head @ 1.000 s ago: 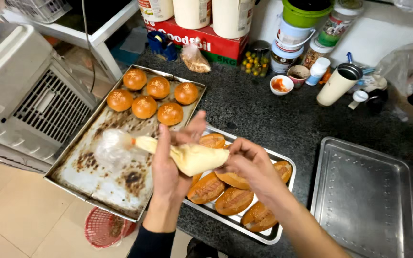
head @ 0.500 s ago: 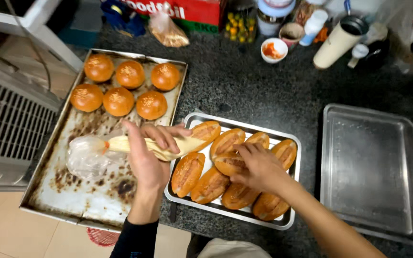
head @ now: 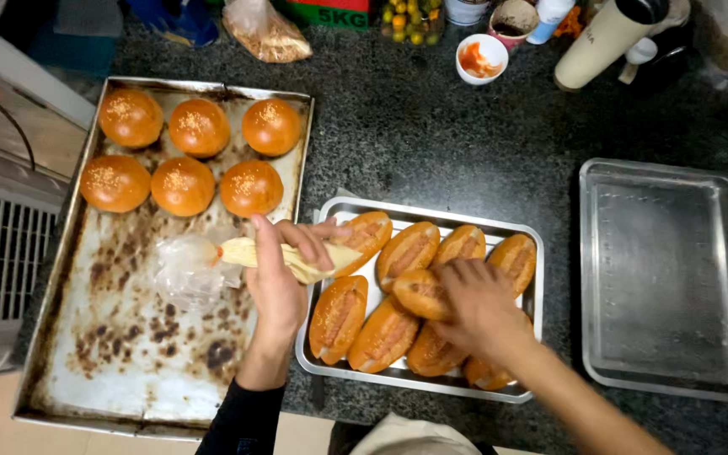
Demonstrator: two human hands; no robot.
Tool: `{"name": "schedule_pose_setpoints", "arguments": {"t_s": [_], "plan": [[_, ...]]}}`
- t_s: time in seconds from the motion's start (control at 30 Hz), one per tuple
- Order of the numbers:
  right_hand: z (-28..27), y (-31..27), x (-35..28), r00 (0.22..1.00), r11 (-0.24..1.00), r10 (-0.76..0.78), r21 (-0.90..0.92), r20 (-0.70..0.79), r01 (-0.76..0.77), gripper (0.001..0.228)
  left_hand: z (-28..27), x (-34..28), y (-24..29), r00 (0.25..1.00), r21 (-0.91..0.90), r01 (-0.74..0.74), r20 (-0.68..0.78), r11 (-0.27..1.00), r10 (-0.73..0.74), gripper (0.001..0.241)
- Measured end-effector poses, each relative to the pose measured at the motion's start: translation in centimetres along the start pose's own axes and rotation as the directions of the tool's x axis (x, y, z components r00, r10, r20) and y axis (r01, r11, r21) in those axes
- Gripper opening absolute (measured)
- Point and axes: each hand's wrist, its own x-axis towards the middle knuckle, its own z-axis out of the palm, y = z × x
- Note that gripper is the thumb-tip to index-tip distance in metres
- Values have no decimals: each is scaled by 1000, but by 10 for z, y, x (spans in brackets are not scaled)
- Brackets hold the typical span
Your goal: The person removes trays of bread and rolls from a heated cabinet and applies a topping to the rolls using a piping bag. They then place the trays into a glass display case and rearrange items on the shelves.
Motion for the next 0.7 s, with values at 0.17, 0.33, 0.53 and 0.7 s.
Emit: {"name": "schedule_pose_setpoints", "arguments": {"t_s": [0.17, 0.33, 0.53, 0.7], "plan": [[-24, 32, 10, 954, 851, 269, 431, 135, -301, 95, 0, 20, -17, 998, 60, -21, 55, 998, 17, 63], [-29, 44, 28, 932, 829, 338, 511, -132, -228, 83, 5, 36, -60, 999, 41, -13, 37, 999, 12, 59], [-23, 44, 41, 920, 825, 369, 502, -134, -258, 84, 8, 45, -87, 996, 135, -48, 80, 990, 37, 64], [-17, 41, 51, 927, 876, 349, 399, -136, -271, 86, 8, 43, -81, 988, 230, -23, 153, 973, -13, 63]]}}
